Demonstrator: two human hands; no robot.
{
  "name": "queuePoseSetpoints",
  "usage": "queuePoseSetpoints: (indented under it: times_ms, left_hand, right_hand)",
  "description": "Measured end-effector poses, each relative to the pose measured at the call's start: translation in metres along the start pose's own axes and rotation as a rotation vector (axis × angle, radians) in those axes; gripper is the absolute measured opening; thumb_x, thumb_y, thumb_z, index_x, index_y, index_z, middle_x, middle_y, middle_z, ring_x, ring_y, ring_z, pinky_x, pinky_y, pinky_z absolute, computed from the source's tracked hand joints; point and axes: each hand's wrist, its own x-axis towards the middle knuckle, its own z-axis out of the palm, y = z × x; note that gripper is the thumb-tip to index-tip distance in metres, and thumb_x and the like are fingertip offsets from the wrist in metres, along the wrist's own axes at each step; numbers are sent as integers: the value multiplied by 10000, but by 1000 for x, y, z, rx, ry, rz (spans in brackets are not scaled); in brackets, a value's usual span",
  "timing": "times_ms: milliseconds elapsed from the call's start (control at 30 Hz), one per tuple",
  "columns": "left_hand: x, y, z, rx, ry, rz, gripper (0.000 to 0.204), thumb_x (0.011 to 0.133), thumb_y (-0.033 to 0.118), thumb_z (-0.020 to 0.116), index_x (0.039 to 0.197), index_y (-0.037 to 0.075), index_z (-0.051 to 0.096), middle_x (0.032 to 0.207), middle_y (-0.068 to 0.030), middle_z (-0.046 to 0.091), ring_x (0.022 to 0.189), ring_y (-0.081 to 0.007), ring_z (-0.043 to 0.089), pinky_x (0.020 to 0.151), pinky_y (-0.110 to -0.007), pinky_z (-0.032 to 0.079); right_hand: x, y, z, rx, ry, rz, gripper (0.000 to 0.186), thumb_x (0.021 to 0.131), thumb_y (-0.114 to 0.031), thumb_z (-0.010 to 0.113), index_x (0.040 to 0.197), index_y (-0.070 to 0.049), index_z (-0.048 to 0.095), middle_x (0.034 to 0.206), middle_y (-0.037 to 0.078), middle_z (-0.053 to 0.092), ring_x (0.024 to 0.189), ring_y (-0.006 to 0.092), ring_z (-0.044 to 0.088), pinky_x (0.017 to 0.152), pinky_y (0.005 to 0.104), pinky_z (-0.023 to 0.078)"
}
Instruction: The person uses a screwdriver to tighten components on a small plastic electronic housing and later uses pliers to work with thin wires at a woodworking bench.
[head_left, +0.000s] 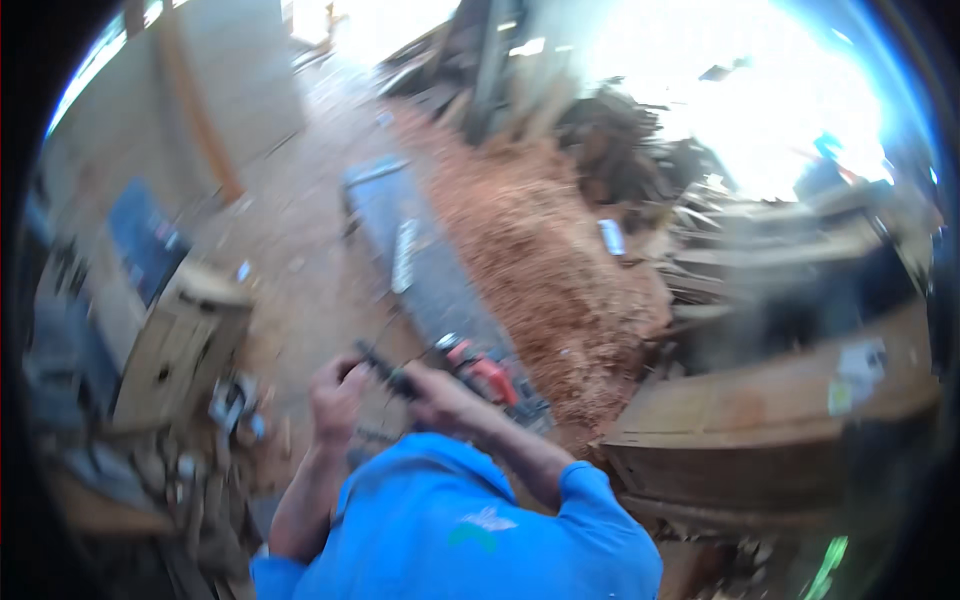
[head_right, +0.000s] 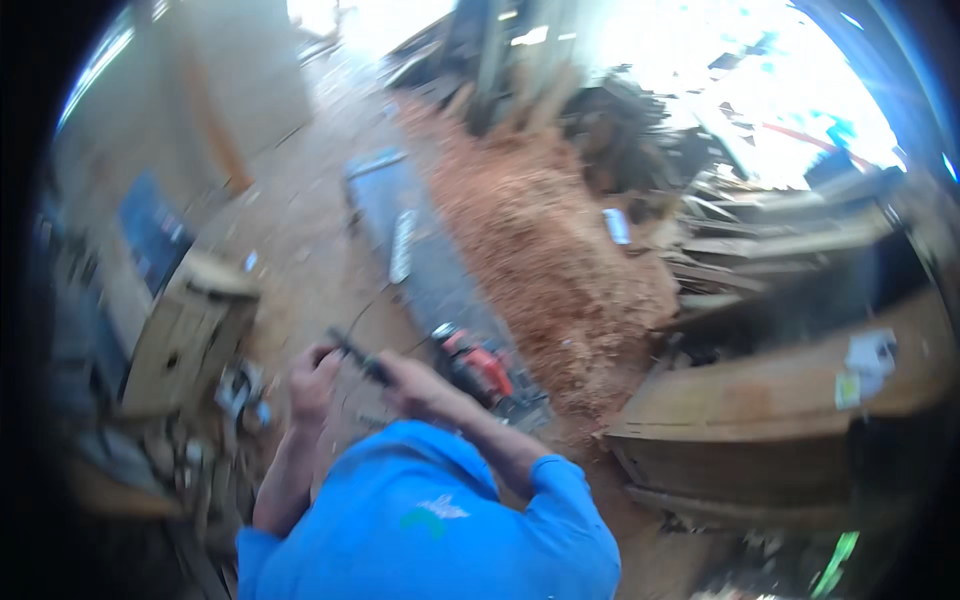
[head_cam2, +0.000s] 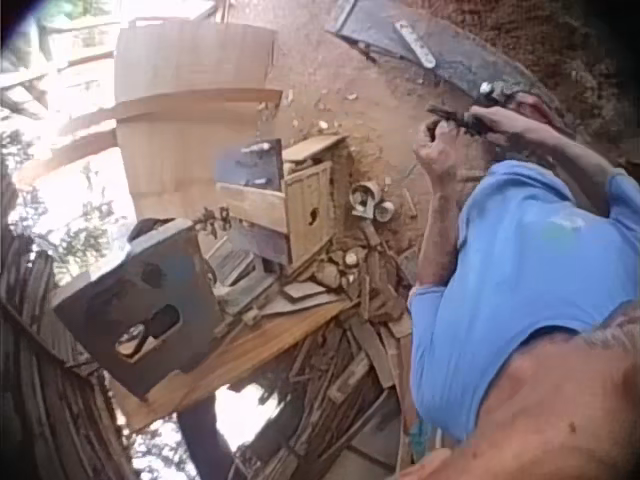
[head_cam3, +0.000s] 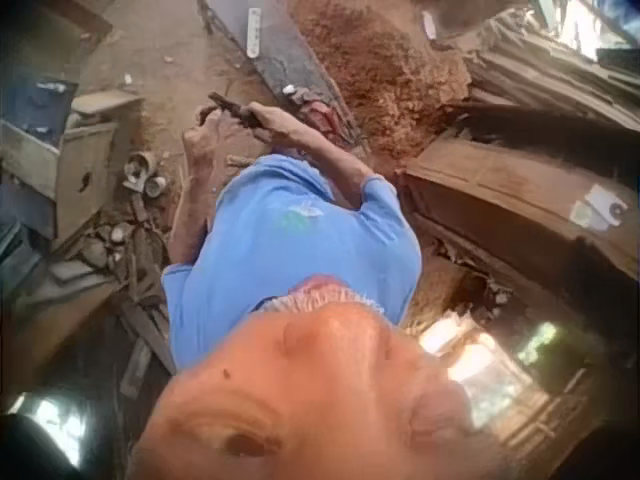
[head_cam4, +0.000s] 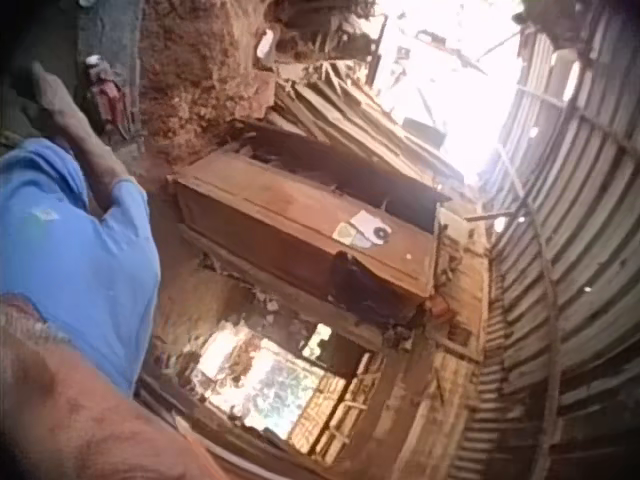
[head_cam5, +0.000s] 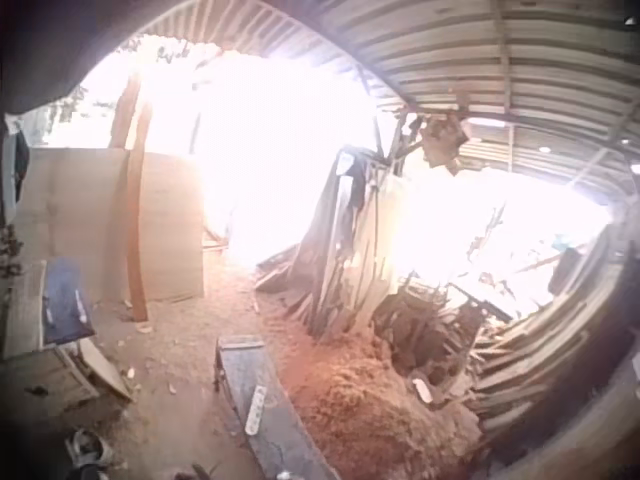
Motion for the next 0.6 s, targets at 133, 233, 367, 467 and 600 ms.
queuePoseSetpoints:
  times_ms: [133, 233, 367, 467, 600]
  left_hand:
    - [-1, 4, 10, -173, -17, -205, 102, 934, 84, 610, 960, 7, 670, 663, 37, 532, 517, -27, 440, 449, -207, 332]
    - [3, 4, 22, -325, -38, -210, 72, 946, 83, 612, 961, 29, 656, 622, 67, 479, 434, -11, 358, 380, -196, 247]
    - [4, 8, 32, -337, -99, -227, 58, 948, 73, 614, 966, 35, 654, 611, 68, 476, 427, -11, 352, 376, -195, 245]
    - [5, 6, 36, -363, -128, -229, 61, 947, 76, 622, 975, 32, 653, 606, 66, 477, 424, -12, 352, 374, -195, 246]
    - [7, 11, 39, -432, -170, -244, 70, 942, 74, 631, 986, 26, 657, 606, 61, 485, 427, -14, 365, 376, -194, 257]
  right_hand:
    - [-7, -4, -4, -154, 81, -8, 340, 789, -29, 562, 1125, -8, 521, 988, 249, 593, 998, 441, 582, 843, 494, 465]
    - [-16, -4, -9, -126, 146, -23, 290, 793, -36, 571, 1075, 6, 519, 996, 243, 588, 998, 436, 575, 848, 495, 451]
    - [-28, -5, -14, -153, 174, 46, 394, 797, -17, 581, 1182, -7, 494, 1013, 235, 605, 1021, 434, 587, 870, 474, 466]
    - [-31, -12, -17, -241, 199, 101, 404, 800, -12, 598, 1188, -11, 487, 1007, 230, 617, 1001, 416, 615, 849, 469, 481]
    - [-38, -14, -11, -49, 364, 77, 342, 825, -91, 646, 1126, -6, 508, 973, 243, 617, 985, 434, 617, 814, 480, 487]
